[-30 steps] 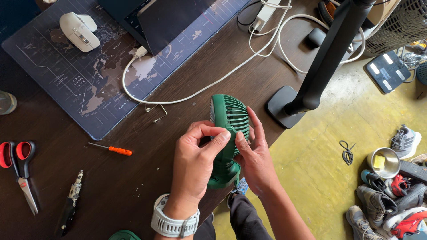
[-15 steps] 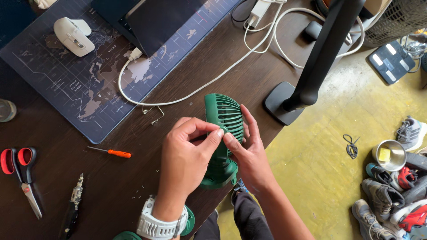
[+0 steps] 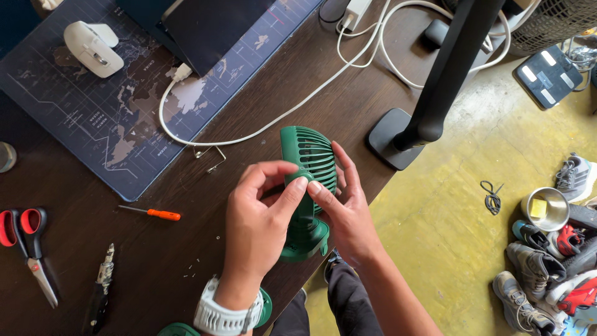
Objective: The person reassembles a green electric fan on a desk. They attach the fan blade to the motor, secure the rear grille with screws using a screwdriver, then attach and tighten the front grille. The fan is left assembled on the desk.
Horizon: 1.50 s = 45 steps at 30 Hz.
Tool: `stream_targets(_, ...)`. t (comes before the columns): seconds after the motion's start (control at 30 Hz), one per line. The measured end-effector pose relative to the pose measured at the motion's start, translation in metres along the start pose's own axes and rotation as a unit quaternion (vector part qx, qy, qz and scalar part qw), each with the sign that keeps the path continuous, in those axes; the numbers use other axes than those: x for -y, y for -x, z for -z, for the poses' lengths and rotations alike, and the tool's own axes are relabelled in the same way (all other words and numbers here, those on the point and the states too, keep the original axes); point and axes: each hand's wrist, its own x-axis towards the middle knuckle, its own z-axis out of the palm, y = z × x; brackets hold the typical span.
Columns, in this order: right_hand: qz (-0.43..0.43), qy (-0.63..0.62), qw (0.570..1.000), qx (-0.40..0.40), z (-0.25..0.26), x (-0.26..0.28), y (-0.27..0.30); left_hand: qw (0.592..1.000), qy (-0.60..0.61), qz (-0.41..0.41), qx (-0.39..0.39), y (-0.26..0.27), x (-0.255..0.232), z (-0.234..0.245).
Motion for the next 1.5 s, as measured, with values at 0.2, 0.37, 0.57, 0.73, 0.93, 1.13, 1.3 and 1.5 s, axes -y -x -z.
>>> stream_targets(0.2,-0.04,0.073,0.996,-0.021,-0.004,0.01,-0.006,0.992,0.005,-0.088,0.094,-0.017,0.018,0.012)
stream_targets(0.37,-0.069,0.099,0.993,-0.015,0.006,0.005,-0.008,0.977,0.118,-0.017,0.178,-0.023,0.029,0.014)
stream_targets(0.57,0.075,0.115,0.99,-0.017,0.009,-0.015,-0.013,0.995,0.045,-0.033,0.084,-0.021,0.034,0.001)
stream_targets(0.73,0.016,0.087,0.993,-0.078,0.006,-0.013,-0.014,0.996,-0.021,-0.062,0.06,-0.022,0.019,-0.004)
stream_targets(0.93,0.01,0.075,0.995,-0.068,0.021,-0.02,-0.012,0.992,-0.056,-0.08,0.08,-0.017,0.024,0.0)
stream_targets(1.13,-0.007,0.041,0.999,0.002,0.029,-0.022,-0.009,0.989,0.016,-0.049,0.138,-0.018,0.034,0.013)
stream_targets(1.3,-0.017,-0.039,0.997,0.057,0.026,-0.017,0.002,0.993,0.016,-0.034,0.115,-0.009,0.028,0.009)
stream_targets(1.5,-0.042,-0.038,0.997,0.042,0.02,-0.007,0.002,0.998,-0.033,-0.047,0.038,0.003,0.013,-0.009)
